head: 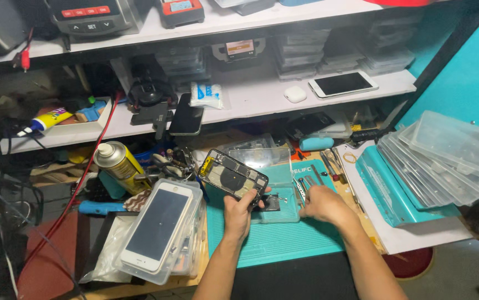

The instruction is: The person repairs a smartphone at a workbench. They hold the opened phone chassis, use tweezers and a screwdriver to remove and reposition small internal components, place parts into a clear plastic storage box, and continue prying and adjusting components inside the phone body throughout the episode.

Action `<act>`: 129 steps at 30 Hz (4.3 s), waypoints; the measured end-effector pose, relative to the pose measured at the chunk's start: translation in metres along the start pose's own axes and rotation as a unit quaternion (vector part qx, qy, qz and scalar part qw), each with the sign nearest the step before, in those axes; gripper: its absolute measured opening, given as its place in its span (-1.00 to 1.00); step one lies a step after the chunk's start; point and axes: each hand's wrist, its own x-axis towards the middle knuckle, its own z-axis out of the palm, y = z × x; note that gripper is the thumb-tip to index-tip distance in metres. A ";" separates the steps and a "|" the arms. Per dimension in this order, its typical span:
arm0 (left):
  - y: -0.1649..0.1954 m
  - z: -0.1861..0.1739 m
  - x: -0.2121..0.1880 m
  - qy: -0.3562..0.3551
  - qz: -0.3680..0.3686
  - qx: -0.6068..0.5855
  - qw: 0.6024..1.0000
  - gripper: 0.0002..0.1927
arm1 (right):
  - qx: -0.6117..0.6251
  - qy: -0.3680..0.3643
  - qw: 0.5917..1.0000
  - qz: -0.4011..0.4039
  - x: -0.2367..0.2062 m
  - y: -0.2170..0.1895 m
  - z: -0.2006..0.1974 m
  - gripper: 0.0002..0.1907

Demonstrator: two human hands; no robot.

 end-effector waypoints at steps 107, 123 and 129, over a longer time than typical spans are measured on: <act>-0.022 -0.008 0.004 0.173 0.241 0.297 0.908 -0.94 | 0.360 0.121 0.909 -0.170 -0.005 -0.093 -0.012 -0.79; -0.026 -0.011 0.006 0.175 0.224 0.229 0.931 -0.93 | 0.401 0.050 0.906 -0.125 -0.001 -0.093 -0.009 -0.75; -0.024 -0.010 0.007 0.184 0.234 0.242 0.923 -0.95 | 0.334 0.119 0.913 -0.203 -0.002 -0.094 -0.013 -0.68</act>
